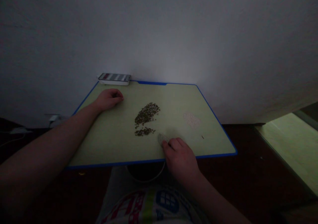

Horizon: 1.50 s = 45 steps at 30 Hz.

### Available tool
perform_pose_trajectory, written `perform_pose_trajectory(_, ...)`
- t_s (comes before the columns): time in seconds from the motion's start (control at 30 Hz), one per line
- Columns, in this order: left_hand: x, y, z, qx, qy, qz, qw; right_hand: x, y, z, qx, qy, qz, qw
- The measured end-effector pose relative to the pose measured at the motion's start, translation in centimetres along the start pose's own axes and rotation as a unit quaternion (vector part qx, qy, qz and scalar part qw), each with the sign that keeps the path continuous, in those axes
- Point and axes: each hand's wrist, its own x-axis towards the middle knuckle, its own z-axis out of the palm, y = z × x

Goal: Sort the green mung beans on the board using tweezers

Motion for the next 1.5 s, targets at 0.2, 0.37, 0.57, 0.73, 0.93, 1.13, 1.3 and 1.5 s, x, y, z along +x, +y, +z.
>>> perform_pose_trajectory(0.2,-0.1,0.1,0.0,-0.009,-0.001,-0.003,1.0,1.0,-1.0,0.3,0.007,0.001,-0.015,1.0)
perform_pose_trajectory(0.37,-0.2,0.1,0.0,-0.007,0.001,-0.006,1.0,1.8,-1.0,0.2,0.006,-0.012,-0.001,1.0)
perform_pose_trajectory(0.57,-0.2,0.4,-0.1,-0.022,-0.002,-0.013,1.0,2.0,-0.8,0.0,0.012,-0.021,0.001,1.0)
perform_pose_trajectory(0.73,-0.2,0.3,-0.1,-0.007,0.003,-0.007,1.0,2.8,-0.9,0.4,-0.001,-0.029,0.007,1.0)
perform_pose_trajectory(0.93,0.1,-0.5,0.1,-0.019,-0.006,0.003,1.0,4.4,-0.8,0.7,-0.045,-0.054,0.043,0.997)
perform_pose_trajectory(1.13,-0.1,-0.1,0.0,-0.016,-0.002,0.004,1.0,5.3,1.6,1.0,-0.091,-0.034,0.099,0.99)
perform_pose_trajectory(1.3,-0.1,-0.1,0.0,-0.02,-0.004,-0.004,1.0,5.3,4.4,1.0,-0.115,-0.042,0.14,0.983)
perform_pose_trajectory(1.5,0.0,-0.2,0.0,-0.011,0.006,0.001,1.0,4.9,6.6,0.9,-0.142,-0.04,0.182,0.972)
